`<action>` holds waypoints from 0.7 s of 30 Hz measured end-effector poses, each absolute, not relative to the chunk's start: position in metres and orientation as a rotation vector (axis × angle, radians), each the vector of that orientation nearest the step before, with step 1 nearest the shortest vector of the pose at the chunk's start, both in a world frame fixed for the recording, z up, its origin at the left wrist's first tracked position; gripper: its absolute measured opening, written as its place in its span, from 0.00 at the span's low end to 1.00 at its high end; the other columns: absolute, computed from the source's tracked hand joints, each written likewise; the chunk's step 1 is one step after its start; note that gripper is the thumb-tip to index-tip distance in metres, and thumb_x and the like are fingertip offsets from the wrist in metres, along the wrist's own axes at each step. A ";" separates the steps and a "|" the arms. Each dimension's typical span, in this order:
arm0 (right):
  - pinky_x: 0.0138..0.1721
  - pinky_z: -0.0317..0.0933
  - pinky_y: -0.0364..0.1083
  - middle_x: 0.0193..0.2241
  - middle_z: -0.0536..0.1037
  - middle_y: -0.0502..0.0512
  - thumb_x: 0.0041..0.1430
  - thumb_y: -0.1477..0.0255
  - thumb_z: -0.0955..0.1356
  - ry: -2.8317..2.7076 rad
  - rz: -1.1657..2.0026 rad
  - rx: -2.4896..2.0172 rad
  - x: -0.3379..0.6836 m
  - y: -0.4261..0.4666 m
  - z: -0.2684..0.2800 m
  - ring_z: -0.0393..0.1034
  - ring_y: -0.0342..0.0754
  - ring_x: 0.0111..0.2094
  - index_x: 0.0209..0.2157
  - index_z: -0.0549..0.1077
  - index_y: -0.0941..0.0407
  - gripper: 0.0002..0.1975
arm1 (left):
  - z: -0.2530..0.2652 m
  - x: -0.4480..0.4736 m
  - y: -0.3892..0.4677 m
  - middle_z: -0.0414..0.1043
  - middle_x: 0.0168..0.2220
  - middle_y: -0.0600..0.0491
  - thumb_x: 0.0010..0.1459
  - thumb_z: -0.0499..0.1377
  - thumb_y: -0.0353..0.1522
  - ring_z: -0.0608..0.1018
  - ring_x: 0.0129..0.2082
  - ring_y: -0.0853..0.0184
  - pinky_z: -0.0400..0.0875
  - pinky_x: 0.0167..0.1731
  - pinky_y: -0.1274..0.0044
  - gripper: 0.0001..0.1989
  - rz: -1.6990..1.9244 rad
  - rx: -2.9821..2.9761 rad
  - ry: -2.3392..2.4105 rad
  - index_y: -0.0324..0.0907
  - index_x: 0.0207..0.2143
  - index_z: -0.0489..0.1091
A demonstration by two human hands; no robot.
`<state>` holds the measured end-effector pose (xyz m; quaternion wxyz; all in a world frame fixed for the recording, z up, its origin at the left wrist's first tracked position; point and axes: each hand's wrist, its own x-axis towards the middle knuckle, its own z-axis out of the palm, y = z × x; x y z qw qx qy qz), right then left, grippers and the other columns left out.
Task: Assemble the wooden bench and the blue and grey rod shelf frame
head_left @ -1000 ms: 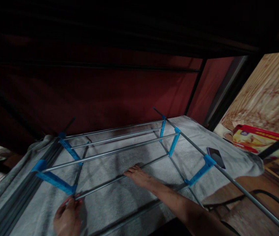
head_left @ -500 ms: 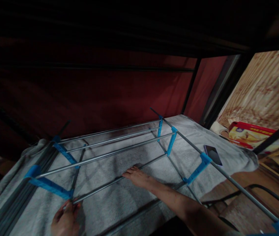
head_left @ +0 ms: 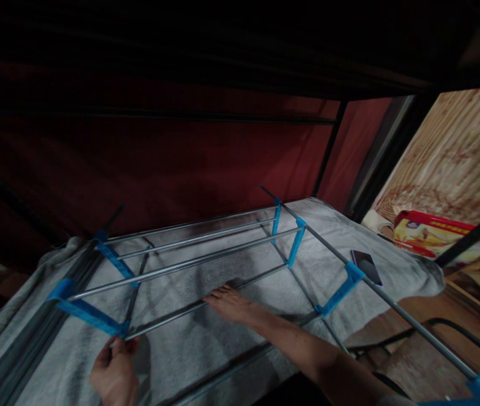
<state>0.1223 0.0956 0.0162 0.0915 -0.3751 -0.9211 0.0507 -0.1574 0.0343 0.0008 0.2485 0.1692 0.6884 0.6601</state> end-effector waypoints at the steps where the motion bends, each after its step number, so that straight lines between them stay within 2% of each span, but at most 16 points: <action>1: 0.56 0.62 0.50 0.47 0.78 0.53 0.70 0.72 0.59 -2.749 0.149 -1.099 0.117 0.096 0.018 0.72 0.48 0.46 0.53 0.70 0.53 0.15 | 0.002 -0.156 0.035 0.71 0.25 0.59 0.51 0.60 0.32 0.73 0.22 0.69 0.69 0.26 0.76 0.08 1.785 0.421 1.882 0.42 0.36 0.71; 6: 0.52 0.64 0.47 0.47 0.78 0.52 0.70 0.72 0.59 -2.787 0.170 -0.997 0.091 0.099 0.022 0.73 0.48 0.45 0.54 0.70 0.52 0.15 | 0.010 -0.151 0.035 0.72 0.25 0.59 0.49 0.59 0.30 0.74 0.22 0.70 0.70 0.28 0.75 0.12 1.761 0.363 1.861 0.41 0.38 0.71; 9: 0.49 0.66 0.45 0.47 0.78 0.52 0.69 0.74 0.59 -2.786 0.205 -0.975 0.076 0.099 0.024 0.73 0.46 0.44 0.52 0.71 0.52 0.15 | 0.007 -0.149 0.035 0.71 0.25 0.58 0.51 0.59 0.31 0.74 0.22 0.70 0.70 0.28 0.76 0.10 1.786 0.398 1.845 0.41 0.38 0.70; 12: 0.46 0.68 0.46 0.48 0.78 0.54 0.69 0.73 0.59 -2.815 0.281 -0.936 0.058 0.099 0.025 0.74 0.47 0.44 0.55 0.69 0.52 0.16 | -0.001 -0.147 0.037 0.70 0.24 0.58 0.53 0.57 0.32 0.74 0.22 0.69 0.70 0.27 0.77 0.09 1.778 0.449 1.893 0.42 0.39 0.67; 14: 0.47 0.69 0.48 0.50 0.77 0.56 0.69 0.72 0.60 -2.842 0.342 -0.900 0.045 0.099 0.025 0.74 0.49 0.46 0.58 0.67 0.53 0.18 | -0.007 -0.147 0.039 0.71 0.24 0.58 0.54 0.57 0.32 0.76 0.23 0.67 0.72 0.28 0.75 0.13 1.773 0.461 1.898 0.43 0.43 0.64; 18: 0.52 0.68 0.51 0.54 0.75 0.57 0.66 0.80 0.57 -2.845 0.414 -0.898 0.025 0.101 0.026 0.73 0.50 0.51 0.59 0.66 0.51 0.24 | -0.019 -0.154 0.039 0.74 0.27 0.55 0.57 0.54 0.33 0.80 0.29 0.63 0.75 0.31 0.72 0.18 1.729 0.607 1.988 0.43 0.51 0.57; 21: 0.51 0.67 0.50 0.53 0.76 0.57 0.63 0.84 0.56 -2.868 0.426 -0.923 0.022 0.101 0.025 0.73 0.49 0.51 0.60 0.66 0.50 0.28 | -0.025 -0.165 0.036 0.73 0.31 0.53 0.57 0.52 0.32 0.79 0.33 0.62 0.75 0.35 0.71 0.20 1.660 0.838 2.142 0.41 0.52 0.57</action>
